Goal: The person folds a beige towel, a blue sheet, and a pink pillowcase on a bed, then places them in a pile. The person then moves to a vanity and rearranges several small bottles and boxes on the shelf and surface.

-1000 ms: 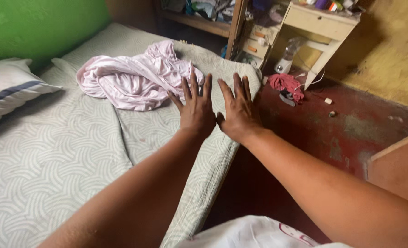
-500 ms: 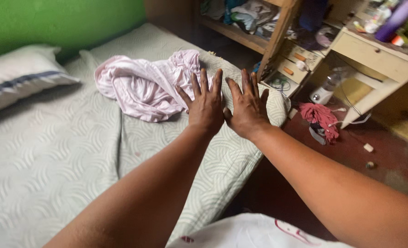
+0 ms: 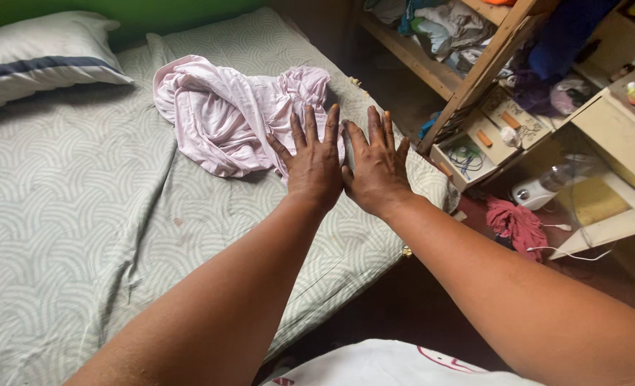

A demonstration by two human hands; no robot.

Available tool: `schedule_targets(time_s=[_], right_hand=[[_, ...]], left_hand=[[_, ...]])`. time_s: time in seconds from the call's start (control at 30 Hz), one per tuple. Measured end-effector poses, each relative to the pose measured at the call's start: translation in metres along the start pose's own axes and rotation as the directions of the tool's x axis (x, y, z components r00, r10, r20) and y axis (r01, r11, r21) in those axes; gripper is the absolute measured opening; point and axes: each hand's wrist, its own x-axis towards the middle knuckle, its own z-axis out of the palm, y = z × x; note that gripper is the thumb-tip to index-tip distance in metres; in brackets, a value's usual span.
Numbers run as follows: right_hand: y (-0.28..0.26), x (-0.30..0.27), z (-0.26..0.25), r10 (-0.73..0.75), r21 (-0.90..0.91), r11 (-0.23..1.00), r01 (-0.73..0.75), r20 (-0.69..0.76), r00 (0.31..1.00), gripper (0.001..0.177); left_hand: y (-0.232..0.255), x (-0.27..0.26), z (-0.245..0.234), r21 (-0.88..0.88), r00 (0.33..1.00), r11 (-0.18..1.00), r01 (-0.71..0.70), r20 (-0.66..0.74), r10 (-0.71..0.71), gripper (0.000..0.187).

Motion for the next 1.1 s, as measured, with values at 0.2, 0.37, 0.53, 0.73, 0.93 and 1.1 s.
schedule_targets(time_s=[0.2,0.37,0.53,0.73,0.93,1.1], right_hand=[[0.003,0.020,0.016,-0.006,0.024,1.000,0.006,-0.022,1.000,0.081],[0.012,0.035,0.030,0.026,0.034,0.999,-0.026,0.019,0.999,0.082],[0.021,0.060,0.069,0.006,0.050,0.999,-0.013,0.134,0.991,0.082],[0.052,0.097,0.144,-0.083,0.134,0.990,0.050,0.257,0.963,0.081],[0.099,0.149,0.217,-0.165,0.036,0.986,0.165,0.417,0.894,0.043],[0.121,0.191,0.267,-0.170,0.070,0.985,0.156,0.498,0.850,0.044]], left_hand=[[-0.013,0.019,0.006,0.014,0.998,1.000,-0.014,0.068,0.013,0.104],[-0.015,0.031,0.012,0.035,0.998,0.999,-0.034,0.048,0.033,0.105],[-0.032,0.046,0.025,0.015,0.994,0.998,0.056,0.094,-0.057,0.114],[-0.041,0.080,0.065,0.077,0.957,0.971,0.227,0.167,-0.237,0.131],[-0.058,0.114,0.129,0.030,0.899,0.915,0.401,0.181,-0.400,0.134],[-0.071,0.126,0.167,-0.001,0.882,0.885,0.465,0.090,-0.463,0.127]])
